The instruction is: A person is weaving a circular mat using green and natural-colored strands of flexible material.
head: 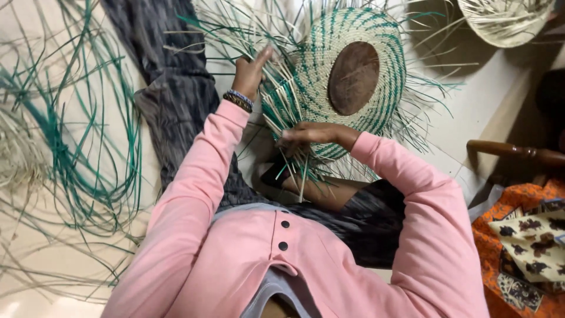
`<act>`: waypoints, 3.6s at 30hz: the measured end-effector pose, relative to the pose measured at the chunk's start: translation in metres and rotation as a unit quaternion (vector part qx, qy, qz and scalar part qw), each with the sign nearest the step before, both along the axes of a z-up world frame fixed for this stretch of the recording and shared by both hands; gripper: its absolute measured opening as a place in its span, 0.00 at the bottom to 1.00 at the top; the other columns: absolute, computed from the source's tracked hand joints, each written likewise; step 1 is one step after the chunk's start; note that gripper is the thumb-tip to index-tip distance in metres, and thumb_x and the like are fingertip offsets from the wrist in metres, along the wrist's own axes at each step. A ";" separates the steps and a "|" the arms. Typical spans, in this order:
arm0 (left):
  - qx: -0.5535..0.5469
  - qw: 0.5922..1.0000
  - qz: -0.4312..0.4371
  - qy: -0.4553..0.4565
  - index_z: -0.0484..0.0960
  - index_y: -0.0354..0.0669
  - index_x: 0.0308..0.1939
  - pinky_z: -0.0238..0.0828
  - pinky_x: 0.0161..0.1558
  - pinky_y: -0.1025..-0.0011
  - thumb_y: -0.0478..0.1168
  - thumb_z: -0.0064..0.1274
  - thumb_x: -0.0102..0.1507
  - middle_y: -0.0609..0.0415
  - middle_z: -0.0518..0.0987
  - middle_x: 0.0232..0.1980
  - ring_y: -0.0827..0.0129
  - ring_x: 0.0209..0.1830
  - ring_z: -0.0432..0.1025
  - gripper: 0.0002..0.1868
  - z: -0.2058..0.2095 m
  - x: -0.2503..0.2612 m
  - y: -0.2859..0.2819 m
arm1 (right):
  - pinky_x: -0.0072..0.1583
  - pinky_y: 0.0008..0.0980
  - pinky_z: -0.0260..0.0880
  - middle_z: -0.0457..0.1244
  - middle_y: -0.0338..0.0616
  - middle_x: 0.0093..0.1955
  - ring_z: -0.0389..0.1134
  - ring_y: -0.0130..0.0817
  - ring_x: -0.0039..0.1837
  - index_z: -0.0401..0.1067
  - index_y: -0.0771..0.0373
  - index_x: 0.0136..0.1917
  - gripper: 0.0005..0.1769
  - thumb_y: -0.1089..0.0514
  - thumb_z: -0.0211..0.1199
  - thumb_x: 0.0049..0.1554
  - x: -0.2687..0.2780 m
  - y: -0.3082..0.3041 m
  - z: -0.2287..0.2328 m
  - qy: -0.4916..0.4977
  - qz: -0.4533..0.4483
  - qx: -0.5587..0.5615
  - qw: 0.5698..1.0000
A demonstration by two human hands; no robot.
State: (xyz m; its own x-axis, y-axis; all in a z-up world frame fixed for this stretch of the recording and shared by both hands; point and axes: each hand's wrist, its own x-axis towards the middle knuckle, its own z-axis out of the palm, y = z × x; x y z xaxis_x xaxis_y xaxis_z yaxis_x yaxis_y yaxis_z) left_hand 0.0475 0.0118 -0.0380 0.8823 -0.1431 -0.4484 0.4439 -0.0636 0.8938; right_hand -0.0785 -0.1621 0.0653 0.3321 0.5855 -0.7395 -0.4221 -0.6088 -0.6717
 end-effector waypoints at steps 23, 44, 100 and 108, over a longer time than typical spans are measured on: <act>-0.199 0.969 0.143 -0.043 0.64 0.47 0.67 0.75 0.49 0.81 0.33 0.70 0.60 0.56 0.73 0.52 0.80 0.45 0.68 0.36 0.001 -0.061 0.045 | 0.51 0.40 0.79 0.68 0.63 0.58 0.74 0.50 0.54 0.62 0.73 0.71 0.39 0.47 0.68 0.56 0.009 -0.009 -0.015 0.132 -0.022 0.075 0.988; -0.420 0.852 0.038 0.310 0.84 0.32 0.53 0.82 0.52 0.51 0.37 0.67 0.60 0.37 0.85 0.50 0.46 0.44 0.83 0.19 -0.114 -0.075 -0.025 | 0.44 0.40 0.76 0.69 0.50 0.43 0.73 0.46 0.46 0.77 0.58 0.53 0.10 0.62 0.72 0.57 0.059 -0.039 -0.035 -0.445 -0.250 -0.050 0.859; 0.079 0.943 -0.315 -0.073 0.88 0.46 0.31 0.75 0.37 0.71 0.44 0.55 0.67 0.57 0.84 0.27 0.70 0.29 0.78 0.12 -0.012 -0.030 0.073 | 0.44 0.57 0.69 0.68 0.65 0.37 0.70 0.66 0.43 0.75 0.66 0.52 0.14 0.53 0.56 0.62 0.029 0.108 0.039 -0.371 0.010 0.185 0.910; -0.047 0.967 -0.232 -0.096 0.84 0.33 0.29 0.69 0.28 0.78 0.36 0.57 0.66 0.55 0.79 0.23 0.76 0.20 0.70 0.12 -0.013 -0.046 0.073 | 0.68 0.44 0.66 0.65 0.51 0.67 0.61 0.52 0.68 0.79 0.56 0.55 0.17 0.72 0.61 0.58 0.061 -0.034 0.015 -0.591 -0.052 -0.159 0.789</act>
